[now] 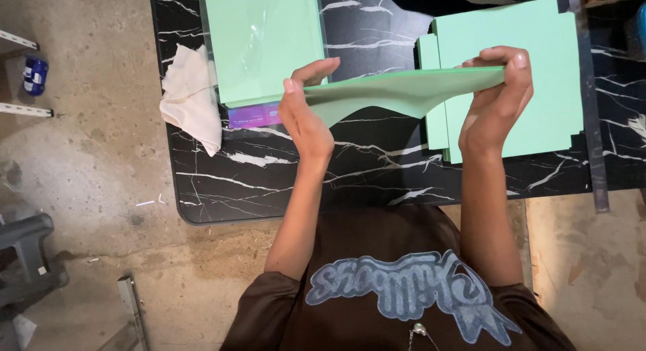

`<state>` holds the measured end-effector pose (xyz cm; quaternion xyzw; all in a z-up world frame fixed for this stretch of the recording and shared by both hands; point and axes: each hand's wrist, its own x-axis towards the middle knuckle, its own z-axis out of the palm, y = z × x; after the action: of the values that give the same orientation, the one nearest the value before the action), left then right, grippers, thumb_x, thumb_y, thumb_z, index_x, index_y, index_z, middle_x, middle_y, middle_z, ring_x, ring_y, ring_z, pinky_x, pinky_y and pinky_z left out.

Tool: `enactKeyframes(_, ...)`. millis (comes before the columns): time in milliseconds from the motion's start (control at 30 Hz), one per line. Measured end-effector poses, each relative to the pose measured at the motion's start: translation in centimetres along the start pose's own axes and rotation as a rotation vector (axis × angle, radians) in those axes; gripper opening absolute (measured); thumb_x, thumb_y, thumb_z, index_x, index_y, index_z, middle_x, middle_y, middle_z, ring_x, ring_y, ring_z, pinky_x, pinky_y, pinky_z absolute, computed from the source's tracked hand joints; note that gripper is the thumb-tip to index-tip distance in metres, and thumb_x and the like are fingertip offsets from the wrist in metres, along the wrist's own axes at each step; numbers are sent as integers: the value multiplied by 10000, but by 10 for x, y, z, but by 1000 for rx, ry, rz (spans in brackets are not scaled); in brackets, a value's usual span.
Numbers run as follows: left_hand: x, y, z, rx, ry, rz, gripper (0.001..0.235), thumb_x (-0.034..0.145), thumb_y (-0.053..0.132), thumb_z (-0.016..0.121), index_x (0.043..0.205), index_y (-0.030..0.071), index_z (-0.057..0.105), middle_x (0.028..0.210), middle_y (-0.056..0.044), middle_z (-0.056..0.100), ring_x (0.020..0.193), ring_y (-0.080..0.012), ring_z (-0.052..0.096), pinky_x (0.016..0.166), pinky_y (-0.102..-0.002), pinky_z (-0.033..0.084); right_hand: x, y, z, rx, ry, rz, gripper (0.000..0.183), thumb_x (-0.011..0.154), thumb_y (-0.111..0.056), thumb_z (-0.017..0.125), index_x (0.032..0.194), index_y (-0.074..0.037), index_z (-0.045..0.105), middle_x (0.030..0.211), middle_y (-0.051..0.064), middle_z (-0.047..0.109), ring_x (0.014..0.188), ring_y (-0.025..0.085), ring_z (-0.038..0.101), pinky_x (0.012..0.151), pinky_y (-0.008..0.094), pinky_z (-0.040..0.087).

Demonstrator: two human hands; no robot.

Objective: The person stacks light green sheets of paper on a black marble-patterned table. They then fold a single sheet in half and use a metal ruler to press down and sharpen the crease.

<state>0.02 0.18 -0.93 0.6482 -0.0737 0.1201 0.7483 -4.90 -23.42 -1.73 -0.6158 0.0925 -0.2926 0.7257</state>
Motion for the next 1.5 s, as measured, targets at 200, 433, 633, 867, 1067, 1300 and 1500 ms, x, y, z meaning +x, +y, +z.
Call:
enactKeyframes(200, -8, -16, -4, -68, -54, 18, 850, 1041, 721, 360, 1304, -49, 606, 1245, -208, 725, 1210, -281, 681, 1101, -416, 518, -2, 13, -11, 90, -57, 68, 715, 1072, -681, 396, 1184, -14, 631, 1075, 89, 587, 1019, 183, 525, 988, 327, 413)
enactKeyframes(433, -1, -26, -9, -2, -63, 54, 910, 1002, 805, 398, 1316, -22, 613, 1237, -192, 702, 1179, -270, 662, 1086, -402, 510, 1, 22, -15, 1, -27, 20, 858, 1006, -787, 277, 1298, -49, 602, 1132, 77, 570, 1120, 207, 539, 1014, 336, 427)
enactKeyframes(633, 11, -13, -5, 56, -63, 113, 986, 957, 874, 246, 1426, 46, 507, 1368, -140, 682, 1295, -256, 643, 1147, -400, 480, 18, 11, -3, -7, -116, -115, 876, 940, -831, 200, 1243, -107, 589, 1044, 100, 663, 1055, 247, 656, 1007, 432, 550)
enactKeyframes(867, 8, -19, 3, -26, -167, 101, 627, 1039, 583, 506, 1324, 39, 630, 1228, -94, 695, 1168, -172, 648, 1073, -332, 510, 14, 31, -7, -12, -192, -45, 811, 1078, -750, 271, 1252, -38, 620, 1217, 62, 643, 1169, 175, 597, 1042, 319, 448)
enactKeyframes(1067, 12, -25, -5, 51, -167, 21, 275, 990, 154, 705, 1217, 0, 695, 1104, -58, 718, 1025, -118, 655, 947, -270, 530, 11, 22, -8, -224, -292, -150, 485, 1065, -442, 683, 1260, -1, 627, 1188, 54, 642, 1131, 145, 603, 988, 301, 493)
enactKeyframes(1300, 7, -75, -20, 243, -212, -207, 238, 946, 219, 745, 1039, 1, 758, 820, -14, 735, 758, -77, 625, 702, -272, 525, -5, 49, -9, -283, -239, -15, 300, 1038, -222, 786, 1178, 28, 697, 1089, 78, 721, 1017, 143, 662, 912, 308, 527)
enactKeyframes(1500, -5, -71, -6, 250, -102, -177, 248, 962, 241, 748, 1006, -3, 757, 748, -7, 685, 718, -70, 566, 656, -266, 493, -19, 32, 14, -254, -135, -45, 333, 1069, -259, 761, 1175, 43, 671, 1092, 38, 698, 1011, 125, 611, 929, 294, 510)
